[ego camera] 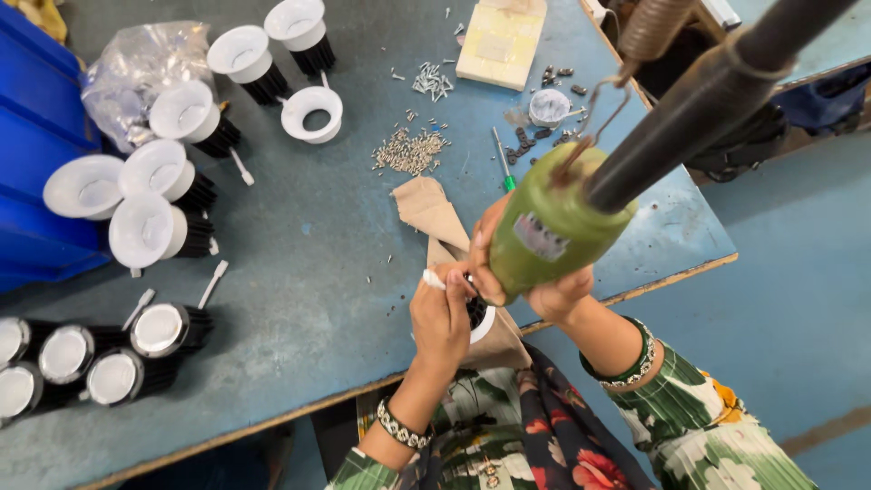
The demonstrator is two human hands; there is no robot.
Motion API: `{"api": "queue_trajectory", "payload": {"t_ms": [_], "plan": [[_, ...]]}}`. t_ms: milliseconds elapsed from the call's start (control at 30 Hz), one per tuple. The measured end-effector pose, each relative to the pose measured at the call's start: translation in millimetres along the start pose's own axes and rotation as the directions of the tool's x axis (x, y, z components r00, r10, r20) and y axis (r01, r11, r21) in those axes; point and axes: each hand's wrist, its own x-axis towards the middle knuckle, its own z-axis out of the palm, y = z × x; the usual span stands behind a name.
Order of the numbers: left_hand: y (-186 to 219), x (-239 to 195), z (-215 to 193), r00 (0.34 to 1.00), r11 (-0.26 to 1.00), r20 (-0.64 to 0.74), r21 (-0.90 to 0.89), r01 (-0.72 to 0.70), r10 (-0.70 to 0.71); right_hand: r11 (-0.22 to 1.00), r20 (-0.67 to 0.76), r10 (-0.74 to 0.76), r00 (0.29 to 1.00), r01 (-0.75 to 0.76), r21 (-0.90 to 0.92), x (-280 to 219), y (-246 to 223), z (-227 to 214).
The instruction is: The person assembles LED light fixtures by inserting black finned heat sinks into white plastic housings and securing them with screws using a green cordless screwdriver. The person repeatedly picks up components, aligns them, and fastens screws while working at a blue workbench.
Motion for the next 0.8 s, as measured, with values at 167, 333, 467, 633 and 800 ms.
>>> {"api": "queue_trajectory", "payload": {"t_ms": [167, 333, 467, 633, 800], "plan": [[-22, 16, -16, 0.937, 0.95, 0.322, -0.226, 0.217, -0.137, 0.998, 0.015, -0.056, 0.998, 0.056, 0.001, 5, 1, -13], [-53, 66, -29, 0.66, 0.83, 0.743, -0.437, 0.347, 0.115, 0.999, 0.086, -0.046, 0.995, 0.048, -0.025, 25, -13, -30], [-60, 73, -7, 0.61, 0.922, 0.781, -0.324, 0.212, 0.134, 0.967, 0.097, -0.165, 0.982, 0.18, -0.179, 30, -52, -44], [-51, 60, 7, 0.791, 0.916, 0.585, -0.391, 0.084, 0.178, 0.945, 0.097, -0.203, 0.974, 0.221, -0.24, 29, -88, -56], [-35, 36, -6, 0.974, 0.978, 0.196, 0.151, -0.141, 0.11, 0.969, 0.049, -0.2, 0.978, 0.205, -0.135, 16, -88, -51]]}}
